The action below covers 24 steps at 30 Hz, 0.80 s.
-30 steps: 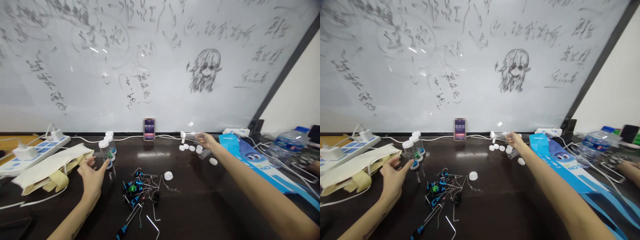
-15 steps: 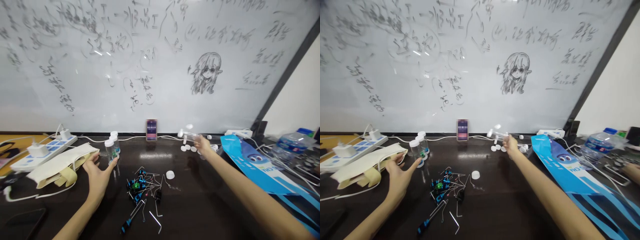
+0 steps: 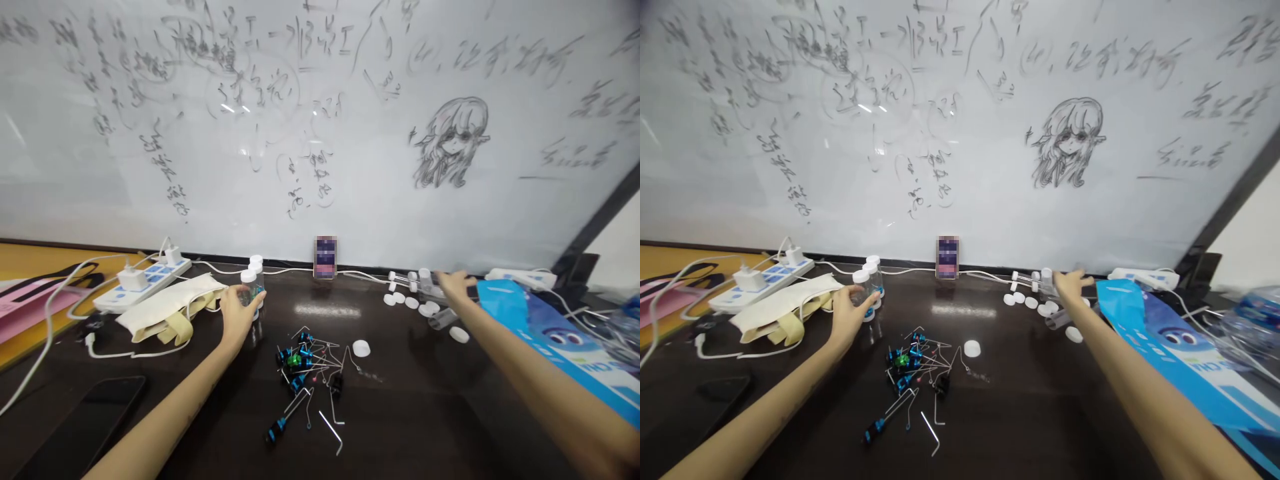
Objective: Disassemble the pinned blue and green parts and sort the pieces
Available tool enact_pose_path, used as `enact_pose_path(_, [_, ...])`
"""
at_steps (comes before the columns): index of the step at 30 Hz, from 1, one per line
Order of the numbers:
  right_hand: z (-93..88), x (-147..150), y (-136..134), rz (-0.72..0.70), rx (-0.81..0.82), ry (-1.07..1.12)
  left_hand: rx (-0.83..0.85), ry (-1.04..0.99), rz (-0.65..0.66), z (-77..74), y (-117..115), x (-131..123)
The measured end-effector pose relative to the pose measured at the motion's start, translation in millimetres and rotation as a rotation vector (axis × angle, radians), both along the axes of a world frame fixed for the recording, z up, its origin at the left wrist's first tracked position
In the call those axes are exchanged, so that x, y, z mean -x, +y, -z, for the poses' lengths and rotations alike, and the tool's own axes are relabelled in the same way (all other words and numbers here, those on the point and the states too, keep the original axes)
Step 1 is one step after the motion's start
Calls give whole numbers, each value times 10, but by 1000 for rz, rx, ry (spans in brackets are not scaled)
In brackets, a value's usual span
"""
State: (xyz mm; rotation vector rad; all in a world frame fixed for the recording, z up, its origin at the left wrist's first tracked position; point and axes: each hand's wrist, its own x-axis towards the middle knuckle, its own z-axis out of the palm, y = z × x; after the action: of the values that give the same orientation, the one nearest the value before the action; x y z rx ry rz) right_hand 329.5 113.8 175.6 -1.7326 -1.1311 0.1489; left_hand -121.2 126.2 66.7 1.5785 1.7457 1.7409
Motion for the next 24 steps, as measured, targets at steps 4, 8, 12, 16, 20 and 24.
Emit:
enact_pose_path(4, [52, 625, 80, -138, -132, -191, -10, -75, -5, -59, 79, -23])
enact_pose_path(8, [48, 1764, 228, -607, -204, -444, -6, -177, 35, -33, 161, -89])
enact_pose_path(12, [-112, 2773, 513, -1131, -303, -797, -8, -252, 104, 9, 233, -114])
enact_pose_path(16, [-201, 3242, 885, -1327, -273, -1120, -39, -315, 225, -40, 294, -70])
enact_pose_path(20, [-59, 3361, 1078, -1310, -250, -1197, -51, -398, 360, -92, 351, -10])
enact_pose_path(24, [148, 3375, 1004, -1133, -259, -1181, -38, -483, 416, -32, 368, -2])
